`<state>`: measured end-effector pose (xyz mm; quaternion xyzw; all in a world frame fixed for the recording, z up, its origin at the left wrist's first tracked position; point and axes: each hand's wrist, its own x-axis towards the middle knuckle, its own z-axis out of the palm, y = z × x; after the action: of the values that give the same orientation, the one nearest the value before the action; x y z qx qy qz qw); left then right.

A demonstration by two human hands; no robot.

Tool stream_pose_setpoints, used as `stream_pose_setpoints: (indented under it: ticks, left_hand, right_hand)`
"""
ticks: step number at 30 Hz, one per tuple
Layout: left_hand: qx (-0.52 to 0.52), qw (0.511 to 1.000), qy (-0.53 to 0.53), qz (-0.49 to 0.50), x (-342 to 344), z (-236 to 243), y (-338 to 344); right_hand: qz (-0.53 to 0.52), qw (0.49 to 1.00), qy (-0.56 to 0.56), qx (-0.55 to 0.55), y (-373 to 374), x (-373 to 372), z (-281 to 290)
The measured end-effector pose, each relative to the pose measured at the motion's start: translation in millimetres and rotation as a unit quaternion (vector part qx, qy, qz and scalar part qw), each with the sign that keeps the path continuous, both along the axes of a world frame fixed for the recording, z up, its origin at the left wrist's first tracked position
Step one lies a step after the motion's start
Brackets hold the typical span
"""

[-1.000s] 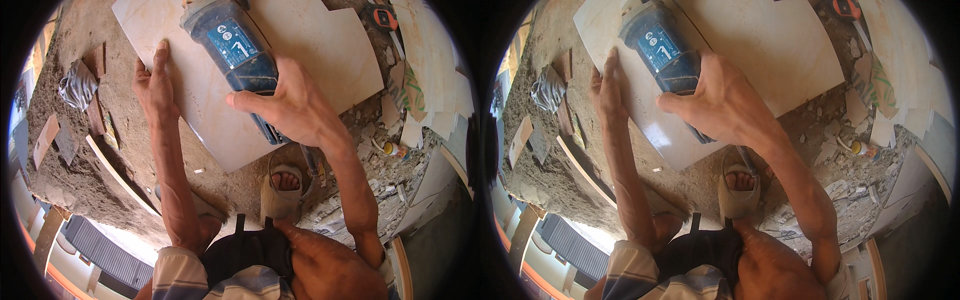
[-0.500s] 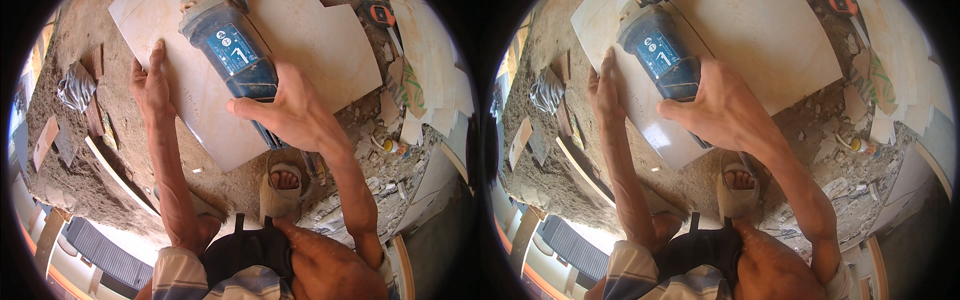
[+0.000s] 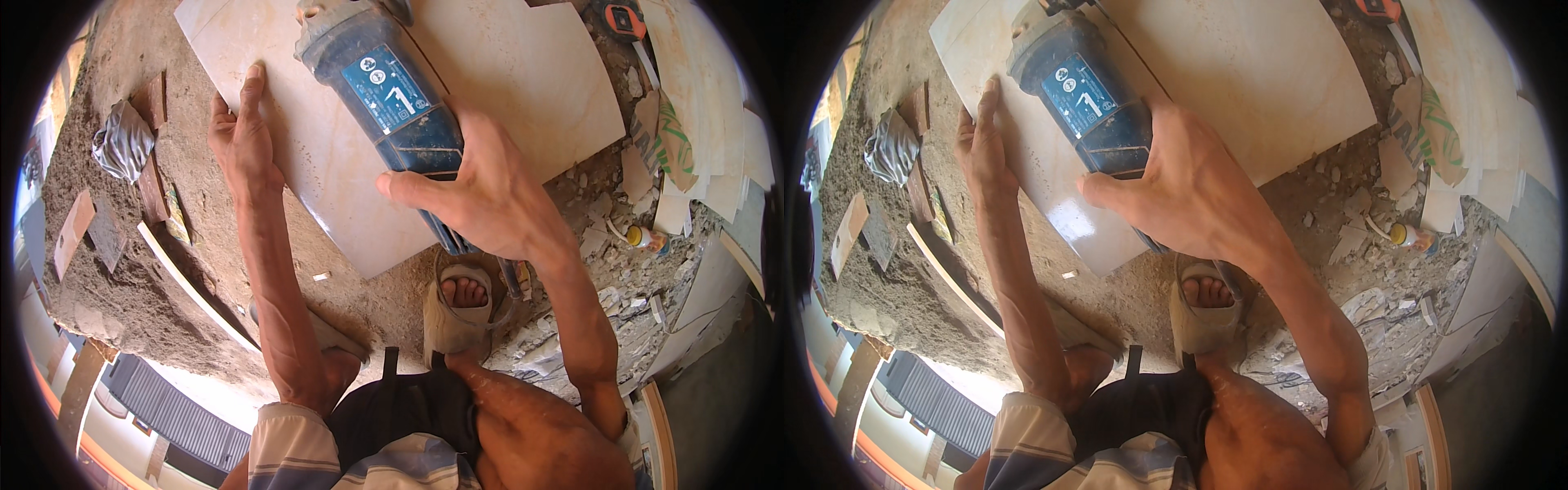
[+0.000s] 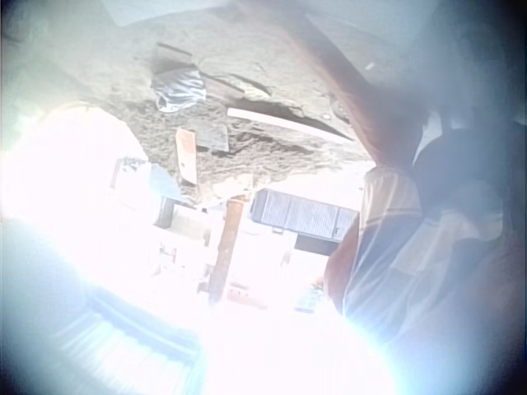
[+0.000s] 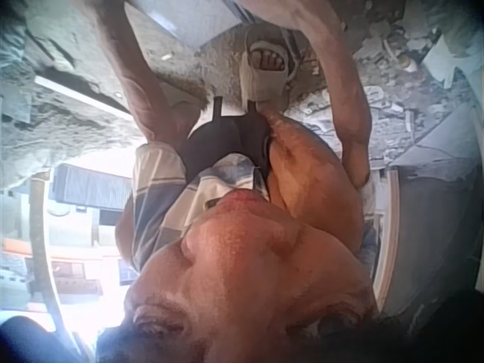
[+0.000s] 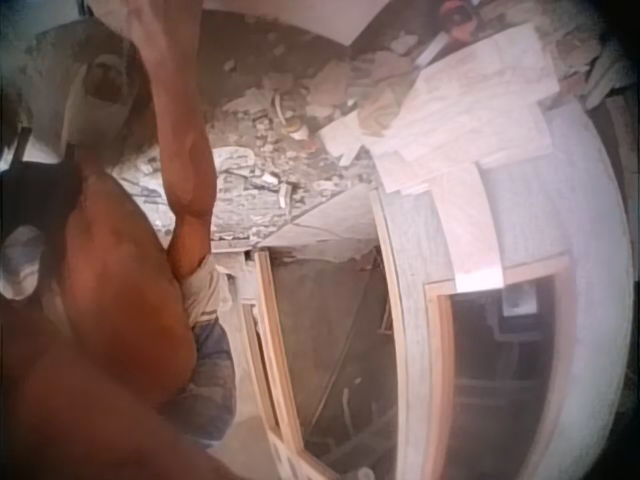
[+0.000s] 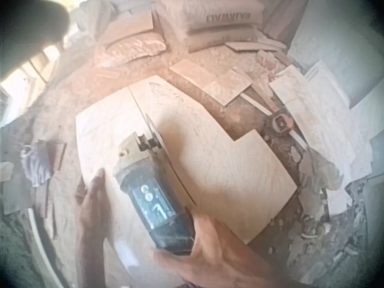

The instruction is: The person cuts a ceramic tile using an angle grinder, following a marked line and then separating the cut pieces.

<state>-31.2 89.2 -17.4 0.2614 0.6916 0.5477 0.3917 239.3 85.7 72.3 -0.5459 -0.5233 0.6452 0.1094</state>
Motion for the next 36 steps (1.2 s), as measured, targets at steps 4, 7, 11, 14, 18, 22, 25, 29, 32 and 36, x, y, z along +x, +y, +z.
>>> stream_pose_setpoints:
  ticks: [4, 7, 11, 14, 18, 22, 25, 29, 32, 36]
  left_hand:
    - [-0.012, 1.000, -0.003, 0.003, 1.0, 2.2, 1.0]
    - [0.028, 0.999, -0.019, 0.003, -0.4, -2.1, 3.0]
    - [0.027, 0.999, -0.019, 0.007, -0.1, -2.2, 2.1]
    - [0.029, 0.999, -0.016, 0.010, 0.9, -1.6, 1.9]
    - [0.022, 1.000, -0.009, 0.011, 2.1, -0.9, 2.1]
    - [0.024, 1.000, -0.007, 0.006, 1.6, -0.7, 1.5]
    - [0.022, 1.000, -0.014, 0.000, -1.4, -2.0, 1.8]
    - [0.034, 0.999, -0.016, 0.008, -2.1, -5.4, 2.7]
    - [0.036, 0.999, -0.009, 0.013, -2.5, -8.5, 3.6]
    - [0.024, 1.000, -0.005, 0.002, -1.5, -3.8, 3.4]
  right_hand:
    - [-0.009, 1.000, -0.001, 0.018, -4.8, 1.4, -6.0]
    - [-0.010, 1.000, 0.008, 0.009, -2.2, 0.4, -10.8]
    - [-0.009, 1.000, -0.003, 0.005, -3.1, 0.3, -7.9]
    - [-0.009, 1.000, -0.006, -0.010, -5.7, 1.7, -3.2]
    - [0.000, 1.000, -0.015, 0.004, -10.4, 6.9, -5.3]
    - [-0.001, 1.000, -0.010, -0.003, -11.8, 7.6, -1.0]
    - [0.006, 1.000, -0.021, -0.009, -12.5, 7.7, -3.9]
    - [0.004, 1.000, -0.016, -0.016, -11.4, 7.1, -4.4]
    - [-0.002, 1.000, -0.005, 0.019, -14.8, 9.6, -5.1]
    - [-0.014, 1.000, 0.009, -0.005, -21.3, 12.0, -4.3]
